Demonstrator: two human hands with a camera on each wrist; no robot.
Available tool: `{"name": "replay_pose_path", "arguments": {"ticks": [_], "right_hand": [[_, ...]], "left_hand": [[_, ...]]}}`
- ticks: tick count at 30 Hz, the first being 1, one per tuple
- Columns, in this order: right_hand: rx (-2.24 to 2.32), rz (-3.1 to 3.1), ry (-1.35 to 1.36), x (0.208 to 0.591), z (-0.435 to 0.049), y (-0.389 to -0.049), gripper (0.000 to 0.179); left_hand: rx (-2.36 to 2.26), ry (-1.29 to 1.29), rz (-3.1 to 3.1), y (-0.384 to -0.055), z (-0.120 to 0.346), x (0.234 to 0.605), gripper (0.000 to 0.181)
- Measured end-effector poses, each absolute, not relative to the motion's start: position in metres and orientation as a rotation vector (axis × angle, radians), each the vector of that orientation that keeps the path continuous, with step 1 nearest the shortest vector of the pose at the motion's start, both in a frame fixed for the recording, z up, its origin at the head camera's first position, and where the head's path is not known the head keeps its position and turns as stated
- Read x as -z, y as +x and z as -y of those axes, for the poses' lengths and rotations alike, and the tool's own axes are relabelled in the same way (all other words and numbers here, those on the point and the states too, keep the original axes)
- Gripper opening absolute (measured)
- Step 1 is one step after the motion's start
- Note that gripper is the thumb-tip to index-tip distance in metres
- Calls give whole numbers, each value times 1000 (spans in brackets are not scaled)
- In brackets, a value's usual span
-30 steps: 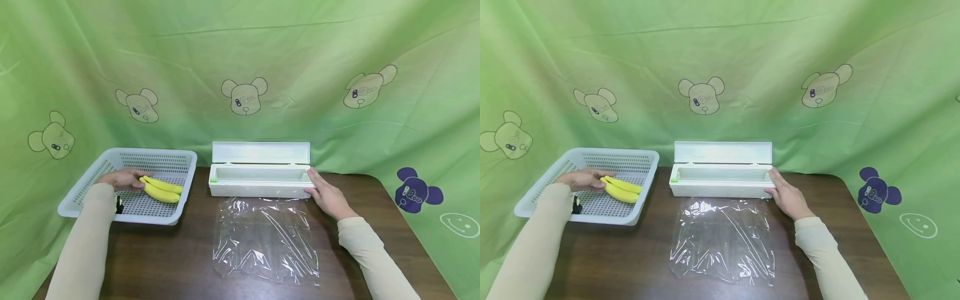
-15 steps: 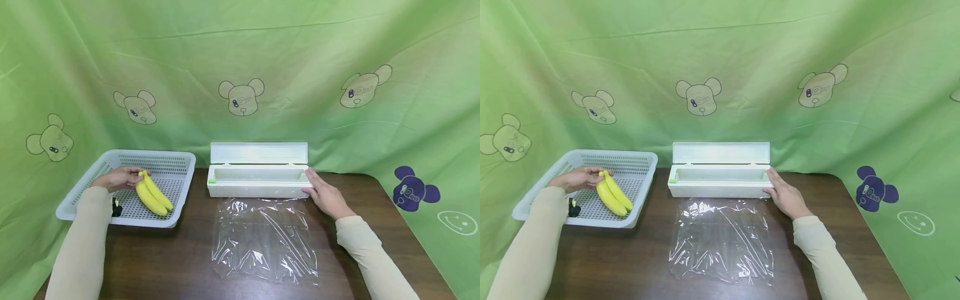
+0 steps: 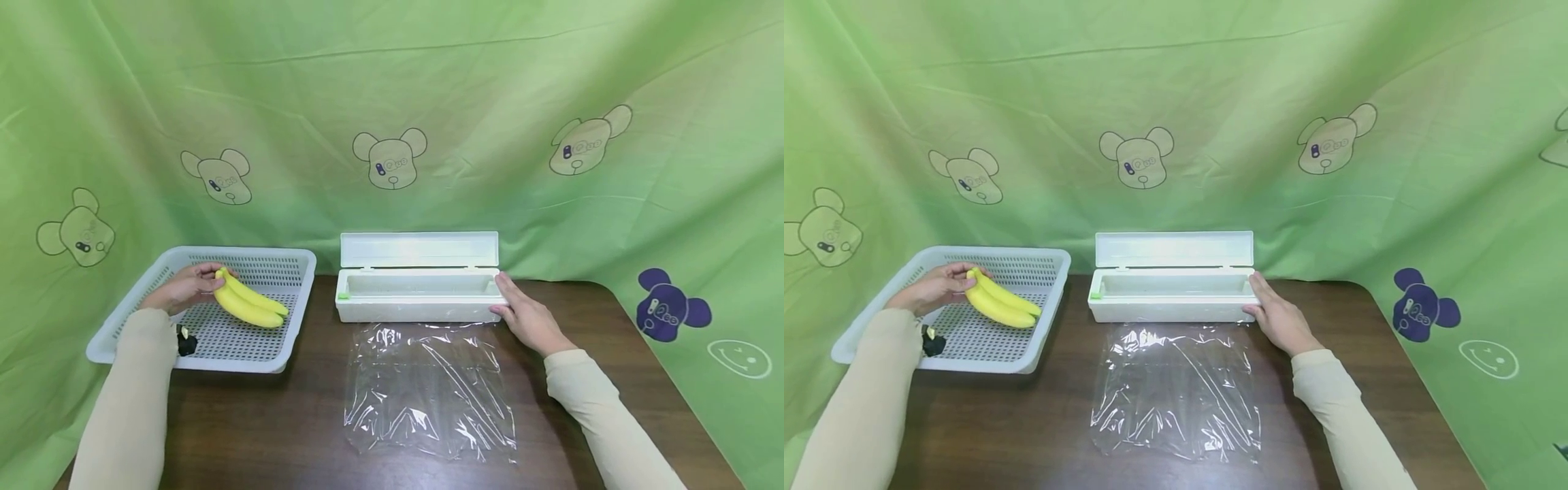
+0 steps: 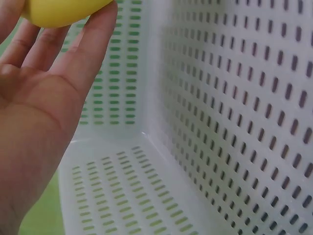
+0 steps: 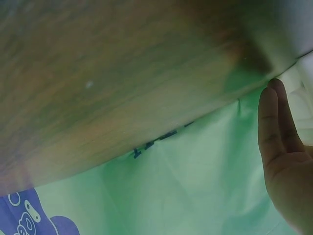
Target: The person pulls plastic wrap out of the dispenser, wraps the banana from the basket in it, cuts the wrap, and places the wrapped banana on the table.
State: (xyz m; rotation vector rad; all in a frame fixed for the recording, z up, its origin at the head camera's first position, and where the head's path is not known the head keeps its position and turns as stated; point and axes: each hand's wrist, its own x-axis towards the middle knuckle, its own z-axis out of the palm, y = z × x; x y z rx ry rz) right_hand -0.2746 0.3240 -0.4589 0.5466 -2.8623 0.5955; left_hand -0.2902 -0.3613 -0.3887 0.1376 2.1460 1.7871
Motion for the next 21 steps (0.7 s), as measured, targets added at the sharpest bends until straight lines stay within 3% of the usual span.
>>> {"name": "replay_pose_path", "arguments": {"ticks": [21], "right_hand": [[-662, 2877, 532, 459, -324, -274, 72]], "left_hand": [[-1942, 185, -2212, -277, 358, 375, 26]]}}
